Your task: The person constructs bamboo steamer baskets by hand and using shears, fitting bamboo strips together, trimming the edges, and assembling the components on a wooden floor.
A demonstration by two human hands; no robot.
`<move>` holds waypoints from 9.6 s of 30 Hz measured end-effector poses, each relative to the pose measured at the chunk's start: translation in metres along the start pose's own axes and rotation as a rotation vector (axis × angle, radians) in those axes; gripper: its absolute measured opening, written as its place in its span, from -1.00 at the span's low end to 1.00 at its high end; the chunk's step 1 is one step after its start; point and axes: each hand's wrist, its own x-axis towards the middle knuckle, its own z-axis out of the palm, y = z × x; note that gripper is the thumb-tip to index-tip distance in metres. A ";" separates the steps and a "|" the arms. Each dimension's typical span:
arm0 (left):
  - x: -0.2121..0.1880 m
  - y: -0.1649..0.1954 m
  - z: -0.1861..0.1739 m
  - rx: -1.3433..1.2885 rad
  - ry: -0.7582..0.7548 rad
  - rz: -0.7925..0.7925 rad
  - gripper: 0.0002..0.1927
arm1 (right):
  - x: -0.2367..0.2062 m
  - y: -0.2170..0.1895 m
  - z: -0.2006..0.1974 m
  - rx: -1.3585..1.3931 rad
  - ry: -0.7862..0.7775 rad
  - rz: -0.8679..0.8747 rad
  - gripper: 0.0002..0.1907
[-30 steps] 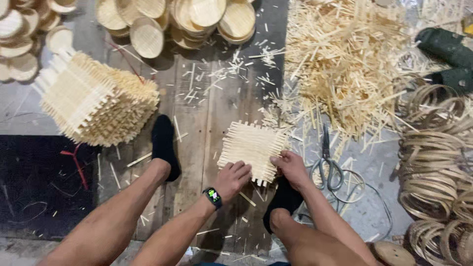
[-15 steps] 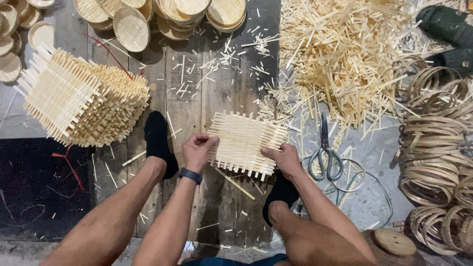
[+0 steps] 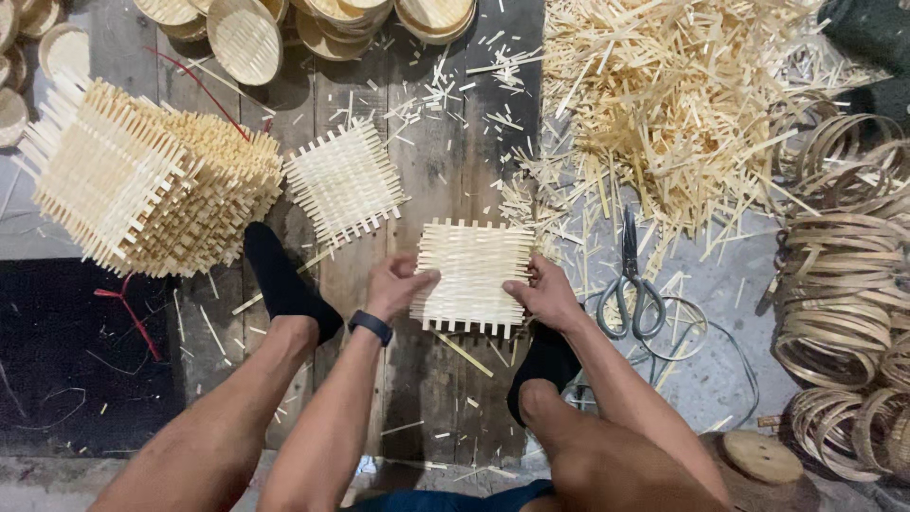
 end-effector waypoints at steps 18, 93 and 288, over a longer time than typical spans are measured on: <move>-0.015 -0.014 0.011 -0.431 -0.052 -0.154 -0.63 | 0.005 0.021 0.018 0.176 0.236 0.010 -0.67; -0.084 0.127 0.014 0.621 -0.152 0.869 -0.63 | -0.171 0.106 -0.190 -1.201 0.516 0.165 -0.87; 0.040 0.048 0.055 0.062 0.186 0.487 -0.64 | 0.053 -0.104 0.072 -0.424 0.323 -0.097 -0.65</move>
